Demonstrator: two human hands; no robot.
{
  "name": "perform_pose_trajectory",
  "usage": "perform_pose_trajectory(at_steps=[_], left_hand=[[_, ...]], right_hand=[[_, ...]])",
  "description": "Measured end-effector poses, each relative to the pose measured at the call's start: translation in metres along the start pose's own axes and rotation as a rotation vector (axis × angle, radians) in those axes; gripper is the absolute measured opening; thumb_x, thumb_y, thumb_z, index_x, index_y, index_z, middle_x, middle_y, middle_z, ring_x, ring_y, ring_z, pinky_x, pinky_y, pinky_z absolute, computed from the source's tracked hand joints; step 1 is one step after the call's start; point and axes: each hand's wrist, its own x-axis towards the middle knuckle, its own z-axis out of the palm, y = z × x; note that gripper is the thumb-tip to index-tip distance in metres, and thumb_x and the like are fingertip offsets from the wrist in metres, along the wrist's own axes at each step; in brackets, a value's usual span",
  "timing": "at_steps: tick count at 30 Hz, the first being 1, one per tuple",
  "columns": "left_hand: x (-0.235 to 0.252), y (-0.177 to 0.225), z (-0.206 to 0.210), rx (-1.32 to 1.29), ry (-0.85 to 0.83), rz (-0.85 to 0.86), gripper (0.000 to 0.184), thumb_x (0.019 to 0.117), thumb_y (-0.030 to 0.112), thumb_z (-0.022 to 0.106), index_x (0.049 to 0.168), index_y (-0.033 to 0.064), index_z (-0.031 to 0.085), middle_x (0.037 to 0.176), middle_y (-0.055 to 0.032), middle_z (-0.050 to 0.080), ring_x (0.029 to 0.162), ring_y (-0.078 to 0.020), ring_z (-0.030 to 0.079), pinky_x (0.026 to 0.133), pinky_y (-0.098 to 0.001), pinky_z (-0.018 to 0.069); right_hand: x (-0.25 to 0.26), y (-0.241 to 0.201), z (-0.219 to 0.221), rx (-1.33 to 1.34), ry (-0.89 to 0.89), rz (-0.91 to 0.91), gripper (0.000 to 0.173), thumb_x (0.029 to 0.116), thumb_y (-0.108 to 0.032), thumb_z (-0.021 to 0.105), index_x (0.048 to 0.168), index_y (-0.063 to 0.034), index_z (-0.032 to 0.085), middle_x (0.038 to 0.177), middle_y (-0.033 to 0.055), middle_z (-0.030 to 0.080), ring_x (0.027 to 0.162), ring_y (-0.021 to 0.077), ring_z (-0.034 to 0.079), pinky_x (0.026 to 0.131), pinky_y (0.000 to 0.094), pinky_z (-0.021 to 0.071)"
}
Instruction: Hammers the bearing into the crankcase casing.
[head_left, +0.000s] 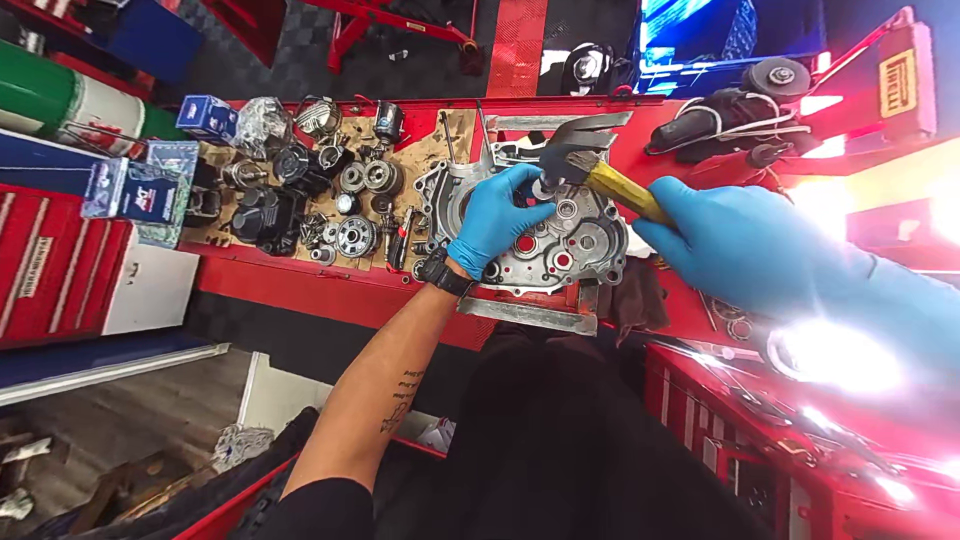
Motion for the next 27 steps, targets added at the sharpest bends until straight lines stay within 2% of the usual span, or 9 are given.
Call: perform_pose_trajectory(at_steps=[4,6,10,12,15,16,19,22,27], left_hand=[[0.000,-0.001,-0.001,-0.054,-0.015,0.022,0.034,0.0850,0.016,0.083,0.116,0.0099,0.070,0.101,-0.0020,0.073,0.088,-0.0081,0.070,0.079,-0.0286,0.0598],[0.000,-0.001,-0.001,-0.066,-0.019,0.006,0.034,0.0850,0.015,0.083,0.116,0.0090,0.070,0.101,-0.0026,0.073,0.089,-0.0083,0.070,0.079,-0.0279,0.0600],[0.001,-0.002,0.001,-0.089,-0.002,-0.014,0.033,0.0826,0.016,0.085,0.112,0.0105,0.071,0.097,-0.0001,0.074,0.089,-0.0071,0.070,0.081,-0.0295,0.0600],[0.002,-0.002,0.002,-0.075,0.007,-0.016,0.032,0.0824,0.017,0.086,0.111,0.0106,0.071,0.097,0.0004,0.074,0.089,-0.0065,0.070,0.082,-0.0297,0.0602],[0.002,-0.002,0.001,-0.044,-0.014,0.005,0.035,0.0841,0.016,0.083,0.116,0.0089,0.070,0.100,-0.0019,0.073,0.092,-0.0079,0.070,0.084,-0.0295,0.0598],[0.001,-0.002,0.001,-0.034,-0.018,0.002,0.035,0.0846,0.017,0.083,0.116,0.0091,0.070,0.100,-0.0021,0.073,0.091,-0.0084,0.070,0.083,-0.0301,0.0597],[0.001,-0.001,0.002,-0.030,-0.012,-0.015,0.035,0.0837,0.020,0.085,0.114,0.0114,0.070,0.097,-0.0007,0.073,0.086,-0.0082,0.070,0.078,-0.0312,0.0598],[0.001,-0.003,0.003,-0.014,-0.015,-0.018,0.036,0.0836,0.021,0.084,0.115,0.0103,0.070,0.100,-0.0025,0.073,0.089,-0.0103,0.070,0.082,-0.0338,0.0599],[-0.007,-0.017,-0.019,0.076,0.037,-0.019,0.037,0.0862,0.023,0.081,0.118,0.0076,0.069,0.109,-0.0070,0.072,0.097,-0.0146,0.070,0.089,-0.0382,0.0583]], right_hand=[[-0.021,-0.003,-0.018,0.057,0.284,-0.077,0.025,0.1035,-0.037,0.045,0.096,-0.0138,0.052,0.055,0.0001,0.044,0.046,0.0234,0.051,0.040,0.0426,0.0358],[-0.025,-0.012,-0.020,0.115,0.380,-0.093,0.024,0.1036,-0.033,0.045,0.099,-0.0111,0.052,0.056,0.0005,0.044,0.045,0.0224,0.049,0.039,0.0411,0.0347],[-0.006,-0.015,0.009,0.032,-0.041,0.052,0.021,0.1073,-0.032,0.046,0.106,-0.0115,0.052,0.067,0.0074,0.057,0.063,0.0316,0.064,0.052,0.0506,0.0481],[-0.006,-0.015,-0.004,0.005,-0.013,0.024,0.022,0.1067,-0.033,0.047,0.104,-0.0123,0.053,0.065,0.0062,0.055,0.061,0.0309,0.062,0.051,0.0494,0.0465],[-0.018,-0.019,-0.017,0.078,0.336,-0.090,0.023,0.1040,-0.032,0.045,0.099,-0.0118,0.052,0.056,-0.0001,0.043,0.045,0.0223,0.050,0.040,0.0407,0.0356],[-0.018,-0.021,-0.012,0.097,0.357,-0.081,0.023,0.1039,-0.032,0.044,0.099,-0.0110,0.051,0.056,0.0001,0.042,0.045,0.0222,0.049,0.039,0.0403,0.0356],[-0.006,-0.017,0.010,0.057,-0.006,0.061,0.023,0.1076,-0.032,0.044,0.105,-0.0102,0.051,0.065,0.0078,0.055,0.061,0.0321,0.063,0.052,0.0506,0.0476],[-0.001,-0.012,0.007,0.048,-0.090,0.076,0.022,0.1073,-0.034,0.046,0.103,-0.0133,0.053,0.068,0.0061,0.056,0.065,0.0298,0.062,0.054,0.0496,0.0477],[-0.007,-0.007,0.002,0.037,-0.042,0.047,0.024,0.1069,-0.037,0.046,0.100,-0.0150,0.053,0.063,0.0027,0.052,0.059,0.0258,0.060,0.051,0.0461,0.0444]])
